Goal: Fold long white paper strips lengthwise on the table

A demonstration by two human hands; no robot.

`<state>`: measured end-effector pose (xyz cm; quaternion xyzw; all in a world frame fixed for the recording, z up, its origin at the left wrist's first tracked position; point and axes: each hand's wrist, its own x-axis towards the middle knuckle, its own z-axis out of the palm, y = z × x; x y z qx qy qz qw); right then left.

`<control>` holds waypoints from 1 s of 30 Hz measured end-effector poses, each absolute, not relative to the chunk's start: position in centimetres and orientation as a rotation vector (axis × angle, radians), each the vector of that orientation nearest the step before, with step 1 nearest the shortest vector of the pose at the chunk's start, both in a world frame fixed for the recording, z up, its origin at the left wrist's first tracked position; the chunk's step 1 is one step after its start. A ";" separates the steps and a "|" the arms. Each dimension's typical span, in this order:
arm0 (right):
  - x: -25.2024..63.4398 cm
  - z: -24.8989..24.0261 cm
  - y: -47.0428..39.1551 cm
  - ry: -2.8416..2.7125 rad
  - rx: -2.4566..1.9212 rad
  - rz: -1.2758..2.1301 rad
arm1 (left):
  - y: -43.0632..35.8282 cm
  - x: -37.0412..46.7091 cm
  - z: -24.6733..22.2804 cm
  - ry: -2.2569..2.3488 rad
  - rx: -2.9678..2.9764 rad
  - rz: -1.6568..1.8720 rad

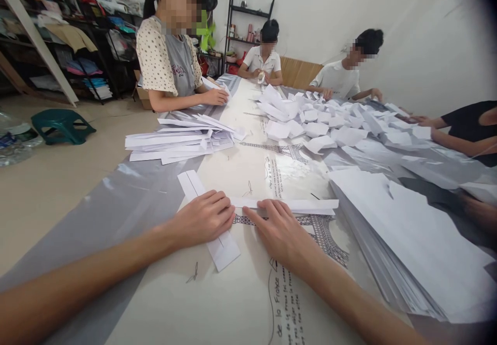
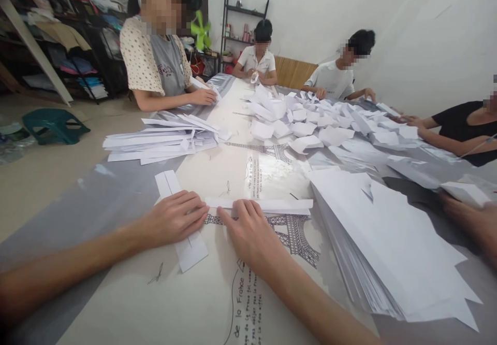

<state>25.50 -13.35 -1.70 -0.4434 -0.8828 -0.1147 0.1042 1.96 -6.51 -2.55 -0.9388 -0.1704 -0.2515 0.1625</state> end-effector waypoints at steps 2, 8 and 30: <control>25.5 -1.7 -13.3 -2.599 -1.303 -0.341 | -6.5 2.0 -2.5 -0.492 -2.673 -0.737; 25.4 -1.7 -13.2 -2.583 -1.295 -0.334 | -6.7 2.0 -2.5 -0.490 -2.644 -0.790; 25.6 -1.4 -13.2 -2.585 -1.270 -0.254 | -6.5 1.9 -2.3 -0.510 -2.902 -0.748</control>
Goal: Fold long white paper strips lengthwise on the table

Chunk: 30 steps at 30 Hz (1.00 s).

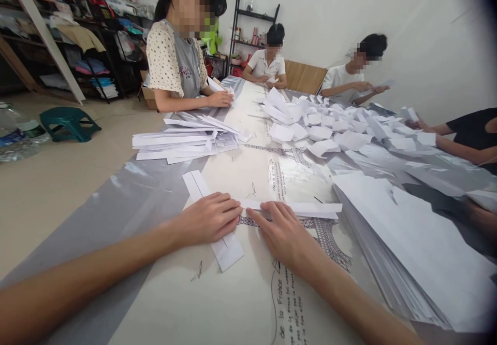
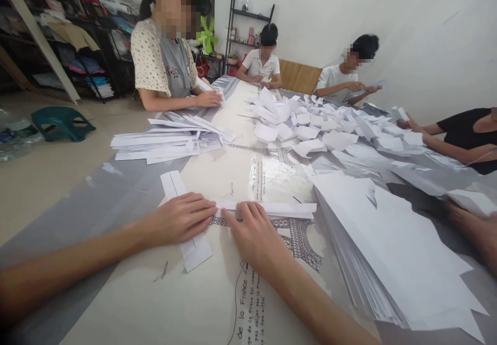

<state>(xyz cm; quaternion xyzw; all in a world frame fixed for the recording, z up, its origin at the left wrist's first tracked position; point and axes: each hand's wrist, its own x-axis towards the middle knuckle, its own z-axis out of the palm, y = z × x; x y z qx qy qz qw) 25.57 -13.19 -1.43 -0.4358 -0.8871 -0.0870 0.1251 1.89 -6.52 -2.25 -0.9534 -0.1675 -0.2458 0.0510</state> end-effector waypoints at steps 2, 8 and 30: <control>25.7 -1.3 -13.1 -2.581 -1.242 -0.264 | -6.5 1.9 -2.2 -0.519 -2.892 -0.689; 25.9 -1.2 -13.0 -2.567 -1.232 -0.264 | -6.5 2.1 -1.8 -0.516 -2.910 -0.549; 26.2 -1.4 -12.7 -2.536 -1.176 -0.233 | -6.5 2.3 -2.2 -0.426 -2.842 -0.487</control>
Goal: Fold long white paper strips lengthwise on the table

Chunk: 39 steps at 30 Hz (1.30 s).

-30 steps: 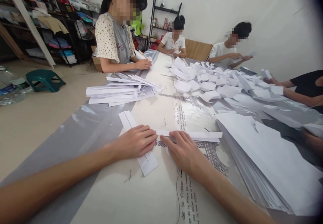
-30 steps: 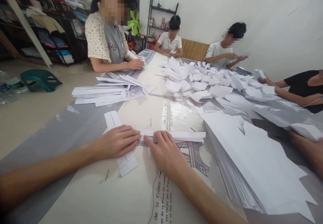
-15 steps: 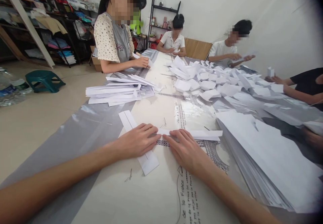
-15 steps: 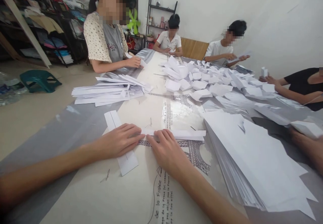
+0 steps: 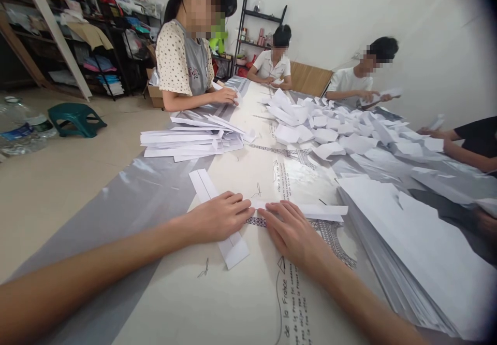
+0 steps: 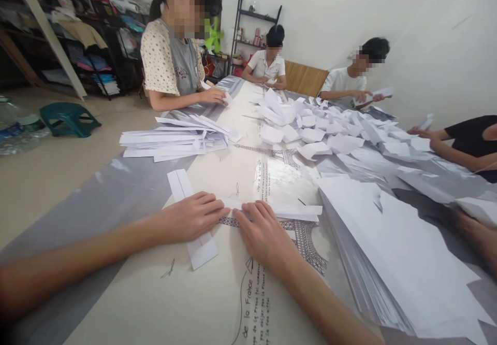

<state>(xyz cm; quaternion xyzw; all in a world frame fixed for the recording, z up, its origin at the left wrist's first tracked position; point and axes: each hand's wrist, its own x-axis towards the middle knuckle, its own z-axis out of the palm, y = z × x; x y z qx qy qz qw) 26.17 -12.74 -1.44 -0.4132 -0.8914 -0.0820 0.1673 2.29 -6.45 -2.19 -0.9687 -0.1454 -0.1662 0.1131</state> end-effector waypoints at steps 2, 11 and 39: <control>26.1 -1.4 -12.8 -2.537 -1.185 -0.231 | -6.5 2.3 -2.1 -0.424 -2.835 -0.493; 26.0 -1.5 -12.9 -2.526 -1.207 -0.218 | -6.4 2.4 -2.0 -0.423 -2.846 -0.468; 26.4 -1.9 -12.4 -2.462 -1.148 -0.060 | -5.9 2.1 -2.1 -0.421 -2.971 -0.527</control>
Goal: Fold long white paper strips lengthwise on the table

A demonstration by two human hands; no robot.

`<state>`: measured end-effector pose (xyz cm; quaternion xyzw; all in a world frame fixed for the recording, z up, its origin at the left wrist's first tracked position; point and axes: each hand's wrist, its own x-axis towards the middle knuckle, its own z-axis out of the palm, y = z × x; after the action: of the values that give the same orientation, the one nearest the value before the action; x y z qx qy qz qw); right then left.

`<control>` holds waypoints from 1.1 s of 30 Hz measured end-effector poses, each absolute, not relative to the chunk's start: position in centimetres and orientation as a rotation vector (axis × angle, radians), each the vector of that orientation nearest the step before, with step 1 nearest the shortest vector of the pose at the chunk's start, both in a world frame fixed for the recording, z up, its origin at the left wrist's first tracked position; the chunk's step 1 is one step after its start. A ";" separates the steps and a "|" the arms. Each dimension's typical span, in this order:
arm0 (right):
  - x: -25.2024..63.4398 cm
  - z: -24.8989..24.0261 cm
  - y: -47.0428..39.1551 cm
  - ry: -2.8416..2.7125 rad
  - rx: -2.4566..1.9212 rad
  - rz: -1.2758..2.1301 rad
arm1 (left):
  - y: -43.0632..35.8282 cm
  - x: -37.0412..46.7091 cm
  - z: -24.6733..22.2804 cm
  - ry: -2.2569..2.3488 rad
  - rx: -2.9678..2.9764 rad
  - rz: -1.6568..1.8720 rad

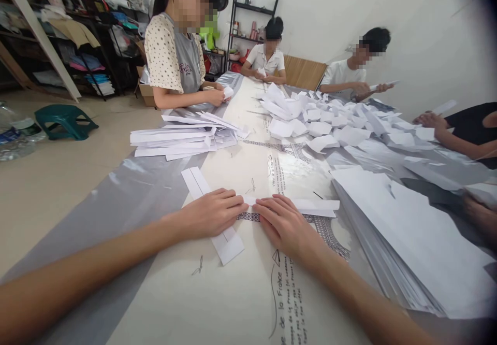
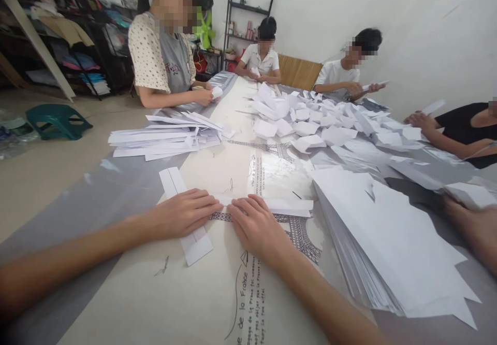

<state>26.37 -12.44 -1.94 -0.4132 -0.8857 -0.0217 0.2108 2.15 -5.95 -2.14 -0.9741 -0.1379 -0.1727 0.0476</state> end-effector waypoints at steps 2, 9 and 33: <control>26.4 -2.0 -12.4 -2.459 -1.140 -0.063 | -5.9 2.1 -2.1 -0.410 -2.961 -0.514; 26.2 -1.9 -12.6 -2.454 -1.134 -0.070 | -6.1 2.1 -2.1 -0.421 -2.930 -0.461; 27.5 -1.6 -12.0 -2.486 -1.068 -0.021 | -6.3 2.2 -1.9 -0.444 -2.882 -0.373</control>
<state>27.46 -11.97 -1.64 -0.3853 -0.8971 -0.0075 0.2163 2.21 -6.33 -1.90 -0.9753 -0.1502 -0.1263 0.1009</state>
